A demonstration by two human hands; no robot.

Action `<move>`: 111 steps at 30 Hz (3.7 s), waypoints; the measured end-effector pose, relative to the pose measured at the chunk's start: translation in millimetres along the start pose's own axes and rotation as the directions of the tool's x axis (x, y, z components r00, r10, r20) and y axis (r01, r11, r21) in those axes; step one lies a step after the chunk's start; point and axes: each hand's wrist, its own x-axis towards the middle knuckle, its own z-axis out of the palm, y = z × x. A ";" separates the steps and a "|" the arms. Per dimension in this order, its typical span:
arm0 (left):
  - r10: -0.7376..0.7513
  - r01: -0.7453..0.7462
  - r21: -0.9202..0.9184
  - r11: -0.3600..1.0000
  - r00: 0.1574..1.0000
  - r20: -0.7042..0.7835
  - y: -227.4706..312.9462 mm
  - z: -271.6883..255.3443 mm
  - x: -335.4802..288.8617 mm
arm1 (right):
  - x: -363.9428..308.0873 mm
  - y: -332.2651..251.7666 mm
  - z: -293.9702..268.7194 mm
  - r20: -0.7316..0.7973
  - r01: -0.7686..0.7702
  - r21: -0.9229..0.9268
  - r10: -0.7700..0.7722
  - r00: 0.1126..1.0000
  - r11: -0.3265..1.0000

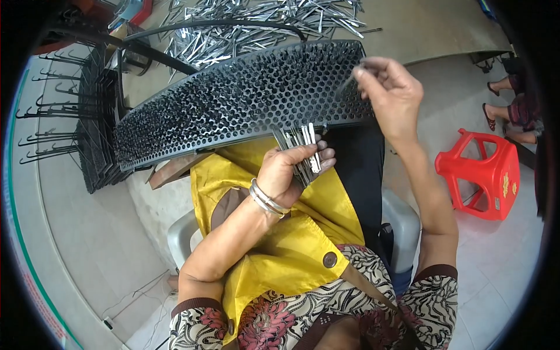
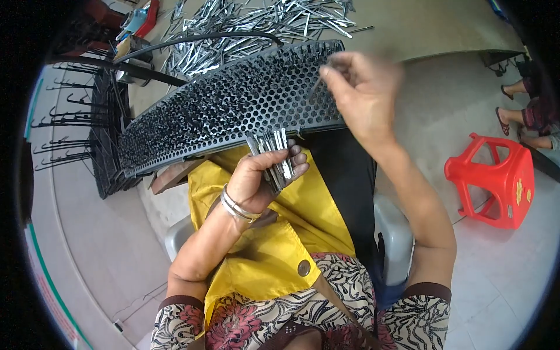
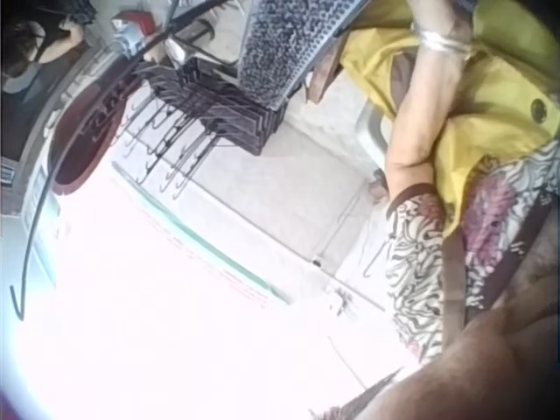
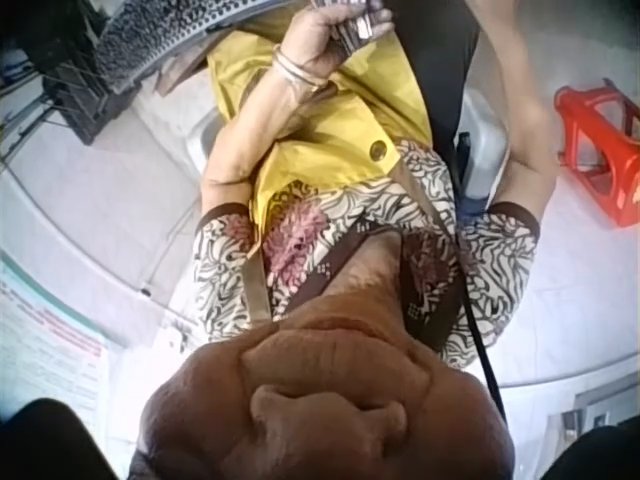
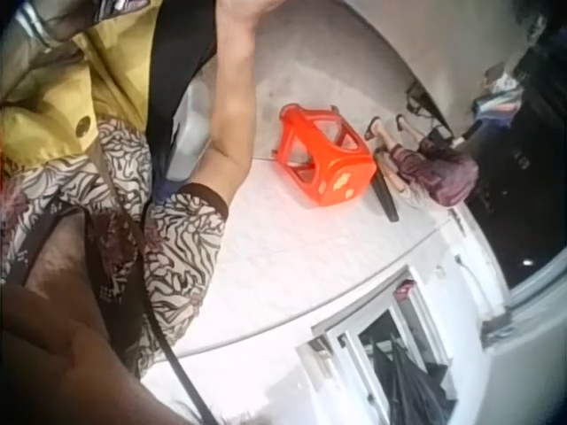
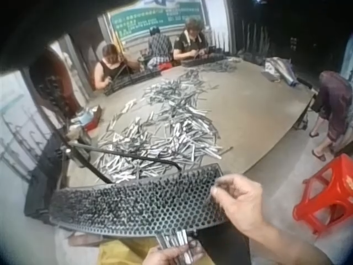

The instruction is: Picking up thin metal pins and inserting them individually into a grid-like assembly tray.

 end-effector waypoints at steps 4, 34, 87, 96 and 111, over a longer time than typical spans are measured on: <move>0.040 -0.039 0.021 0.999 0.999 -0.016 -3.5 0.4 1.0 | 16.0 11.5 6.9 -0.105 0.150 -0.059 -0.155 0.982 0.987; 0.086 -0.092 0.106 0.990 0.994 0.061 -2.6 13.2 -8.3 | -18.5 -13.1 5.5 0.418 -0.291 -0.020 0.272 0.867 0.957; 0.074 -0.076 0.129 0.989 0.997 0.021 -10.0 13.0 -5.1 | 18.3 32.4 13.7 0.460 0.730 -0.552 -0.583 0.670 0.403; 0.030 -0.047 0.194 0.980 0.995 0.091 2.9 13.0 -5.9 | -32.6 -17.2 10.7 0.478 -0.334 0.008 0.290 0.829 0.943; 0.057 -0.058 0.014 0.998 0.998 0.026 -1.1 7.8 -3.7 | 17.9 18.3 21.2 0.134 0.645 -0.455 -0.668 0.732 0.615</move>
